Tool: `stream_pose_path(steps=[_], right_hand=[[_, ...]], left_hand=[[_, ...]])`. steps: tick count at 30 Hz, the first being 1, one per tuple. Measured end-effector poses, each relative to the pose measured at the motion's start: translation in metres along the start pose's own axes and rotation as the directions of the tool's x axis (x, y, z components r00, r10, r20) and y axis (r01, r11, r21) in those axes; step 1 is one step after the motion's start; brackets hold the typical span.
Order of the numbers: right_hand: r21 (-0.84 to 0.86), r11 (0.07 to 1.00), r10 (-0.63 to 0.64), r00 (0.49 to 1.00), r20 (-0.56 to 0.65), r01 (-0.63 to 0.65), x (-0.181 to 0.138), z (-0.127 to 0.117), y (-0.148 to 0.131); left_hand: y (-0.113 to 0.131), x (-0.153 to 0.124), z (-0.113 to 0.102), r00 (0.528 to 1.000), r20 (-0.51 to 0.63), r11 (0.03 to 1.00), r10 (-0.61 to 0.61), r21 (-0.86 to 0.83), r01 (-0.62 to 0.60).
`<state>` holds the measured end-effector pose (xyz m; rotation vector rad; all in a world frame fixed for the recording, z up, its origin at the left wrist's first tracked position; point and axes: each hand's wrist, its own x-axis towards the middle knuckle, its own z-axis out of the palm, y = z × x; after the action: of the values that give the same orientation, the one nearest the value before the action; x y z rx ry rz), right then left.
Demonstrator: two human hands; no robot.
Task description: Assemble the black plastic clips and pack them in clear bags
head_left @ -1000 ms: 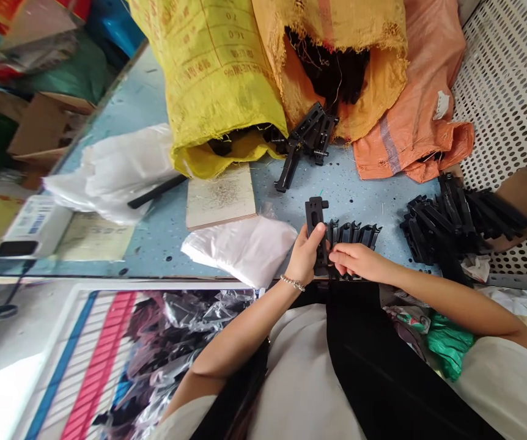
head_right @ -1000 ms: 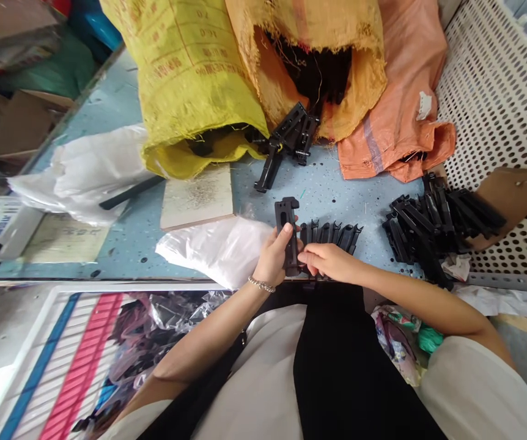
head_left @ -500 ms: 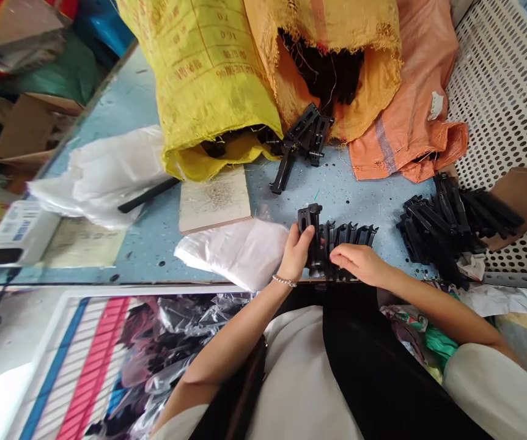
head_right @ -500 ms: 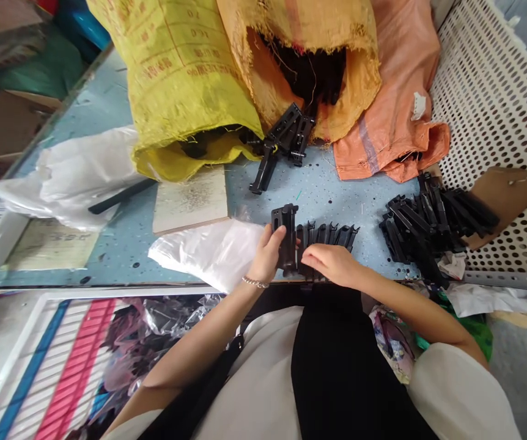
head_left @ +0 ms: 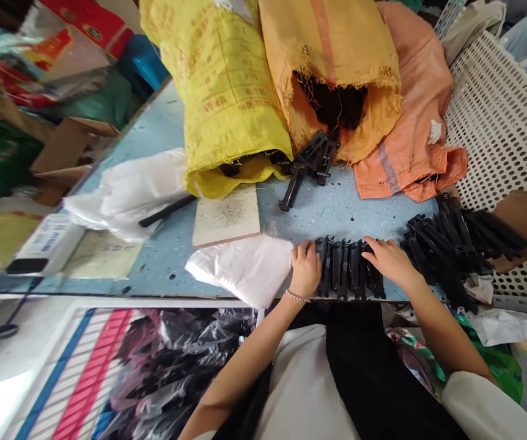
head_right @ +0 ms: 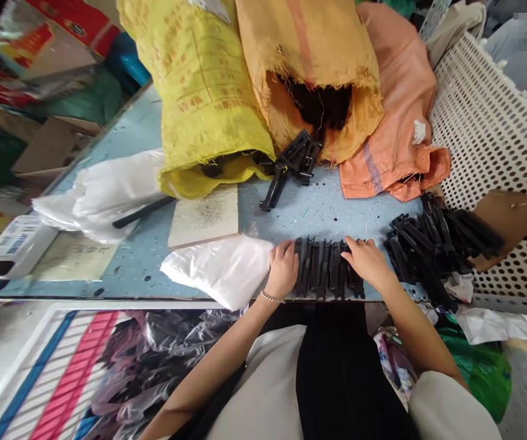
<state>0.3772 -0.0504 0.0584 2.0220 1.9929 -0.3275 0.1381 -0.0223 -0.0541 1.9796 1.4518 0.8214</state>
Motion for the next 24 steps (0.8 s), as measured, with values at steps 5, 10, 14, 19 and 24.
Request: stream_pose_path(steps=[5,10,14,19,24], right_hand=[[0.021,0.998,0.060,0.998,0.036,-0.061,0.009,-0.016,-0.001],[0.145,0.987,0.083,0.992,-0.092,-0.069,-0.004,-0.017,0.002],[0.332,0.943,0.028,0.982,-0.189,0.037,-0.020,-0.009,0.011],[0.567,0.770,-0.071,0.923,-0.379,0.293,-0.026,-0.011,0.003],[0.529,0.723,-0.086,0.817,-0.570,0.445,-0.006,-0.028,-0.034]], left_hand=[[0.011,0.048,-0.029,0.975,0.098,0.953,0.201,0.211,-0.218],[0.014,0.165,-0.051,1.000,-0.003,0.936,-0.010,0.353,0.011],[0.009,0.214,-0.064,0.960,0.039,0.959,-0.277,-0.041,0.279],[0.030,0.146,-0.075,0.915,0.319,0.571,-0.248,-0.715,0.404],[0.069,0.035,-0.083,0.817,0.573,0.090,0.064,-0.819,0.567]])
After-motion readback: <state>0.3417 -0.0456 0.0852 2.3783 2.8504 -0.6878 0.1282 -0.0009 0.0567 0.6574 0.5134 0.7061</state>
